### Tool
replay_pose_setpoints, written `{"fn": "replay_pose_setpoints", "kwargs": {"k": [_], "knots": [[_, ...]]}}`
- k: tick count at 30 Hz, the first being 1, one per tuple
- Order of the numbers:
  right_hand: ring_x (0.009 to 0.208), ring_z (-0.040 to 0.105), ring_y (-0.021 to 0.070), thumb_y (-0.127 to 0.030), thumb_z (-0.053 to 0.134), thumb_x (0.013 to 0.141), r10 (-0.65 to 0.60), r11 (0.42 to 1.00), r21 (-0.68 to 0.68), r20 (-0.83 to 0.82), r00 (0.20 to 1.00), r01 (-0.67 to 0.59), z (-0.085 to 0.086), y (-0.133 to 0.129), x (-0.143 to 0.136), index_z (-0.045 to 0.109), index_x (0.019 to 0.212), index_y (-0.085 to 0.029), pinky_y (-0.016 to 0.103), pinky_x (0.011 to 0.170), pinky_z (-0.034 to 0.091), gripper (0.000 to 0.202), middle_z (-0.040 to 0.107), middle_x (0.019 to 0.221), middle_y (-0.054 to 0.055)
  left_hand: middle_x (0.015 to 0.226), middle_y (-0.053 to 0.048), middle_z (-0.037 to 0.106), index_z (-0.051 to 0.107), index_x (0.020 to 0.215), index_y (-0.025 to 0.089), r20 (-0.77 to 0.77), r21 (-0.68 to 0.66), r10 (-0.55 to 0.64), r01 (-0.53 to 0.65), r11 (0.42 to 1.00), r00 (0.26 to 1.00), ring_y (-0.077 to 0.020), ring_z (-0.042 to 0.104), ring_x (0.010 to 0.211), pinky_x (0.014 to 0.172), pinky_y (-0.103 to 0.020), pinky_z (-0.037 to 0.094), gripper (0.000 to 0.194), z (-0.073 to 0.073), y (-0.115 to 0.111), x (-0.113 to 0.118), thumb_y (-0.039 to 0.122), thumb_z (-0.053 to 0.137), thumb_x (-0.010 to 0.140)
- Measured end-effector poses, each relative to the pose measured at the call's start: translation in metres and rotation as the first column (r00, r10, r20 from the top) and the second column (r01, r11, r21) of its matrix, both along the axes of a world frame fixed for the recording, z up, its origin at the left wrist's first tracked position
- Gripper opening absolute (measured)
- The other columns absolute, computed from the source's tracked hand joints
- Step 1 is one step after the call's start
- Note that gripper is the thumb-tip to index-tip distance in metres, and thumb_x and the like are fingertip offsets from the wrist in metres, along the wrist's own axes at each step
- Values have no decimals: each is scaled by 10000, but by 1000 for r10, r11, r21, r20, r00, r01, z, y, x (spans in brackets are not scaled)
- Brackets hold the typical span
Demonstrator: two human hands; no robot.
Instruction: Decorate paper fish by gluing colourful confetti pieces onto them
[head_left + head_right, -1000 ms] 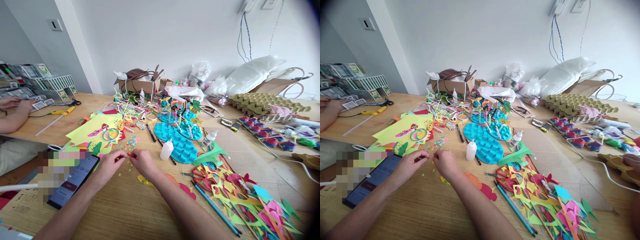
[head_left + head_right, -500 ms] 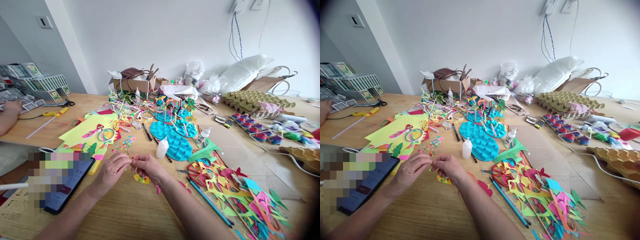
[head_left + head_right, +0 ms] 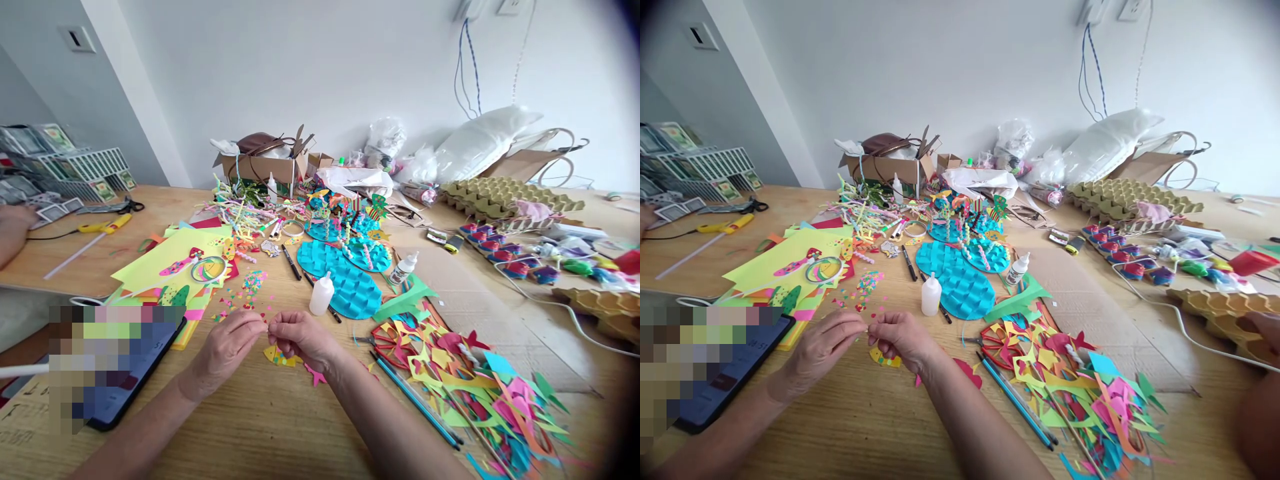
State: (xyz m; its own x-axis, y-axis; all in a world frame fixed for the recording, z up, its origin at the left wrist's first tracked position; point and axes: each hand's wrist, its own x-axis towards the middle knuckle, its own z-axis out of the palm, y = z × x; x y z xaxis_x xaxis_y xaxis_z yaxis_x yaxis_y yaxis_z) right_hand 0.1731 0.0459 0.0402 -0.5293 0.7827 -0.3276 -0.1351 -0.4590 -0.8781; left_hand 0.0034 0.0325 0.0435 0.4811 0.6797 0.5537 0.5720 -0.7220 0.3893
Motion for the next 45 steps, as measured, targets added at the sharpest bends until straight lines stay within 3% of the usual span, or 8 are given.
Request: {"fn": "replay_pose_setpoints", "kwargs": {"k": [3,8,12,20,24,28,35,45], "knots": [[378,353,36,-246,566,654,-57,995,87,64,996,52,2,-3,1,528,584,-146,170,372,253,128,487,481,-60,811,-26,611,569,836,198,98,-207,77,-55,977,992,-142,568,774,714,-234,445,143,-1,-1,2,185,430,806],[436,392,56,-169,484,693,-147,921,390,352,924,-2,3,-6,3,551,615,-149,168,416,291,104,466,488,-61,633,23,504,523,755,177,128,-608,146,-39,793,981,-115,475,579,517,-198,388,187,1,0,9,299,390,801],[484,422,68,-156,477,690,-191,880,469,502,844,-80,2,-9,5,578,643,-141,168,437,291,113,476,513,-50,632,33,457,486,688,170,155,-667,98,31,744,983,-114,445,607,553,-201,365,161,-1,1,15,281,401,770],[496,425,70,-151,476,690,-202,858,495,566,799,-134,0,-14,12,586,669,-138,166,439,279,113,485,532,-46,627,39,447,463,663,169,155,-722,81,57,690,985,-115,437,613,562,-206,352,130,-12,1,22,259,407,739],[503,424,72,-144,480,697,-219,832,526,602,768,-175,1,-17,20,591,681,-141,169,449,275,112,497,536,-45,595,44,446,456,631,171,102,-702,39,44,711,994,-111,441,589,543,-201,352,178,-11,0,24,276,399,762],[543,461,80,-138,472,723,-238,781,539,723,649,-315,2,-20,33,606,713,-150,167,471,288,134,554,596,-25,646,25,523,508,694,173,-52,-596,33,-58,801,998,-123,497,627,573,-211,380,156,-11,-4,17,238,394,779],[668,514,103,-136,449,743,-192,687,476,847,496,-549,-6,-25,36,619,738,-162,176,577,338,172,600,758,14,775,-10,599,546,811,192,-163,-336,22,-77,939,986,-149,555,746,684,-260,436,158,-38,-13,8,142,397,797],[730,538,135,-171,414,768,-193,648,413,902,387,-640,-12,-26,30,616,777,-177,215,604,331,202,610,800,30,765,-22,601,539,834,176,-176,-192,34,-69,979,984,-161,561,735,668,-277,465,168,-48,-15,10,85,404,791]]}}
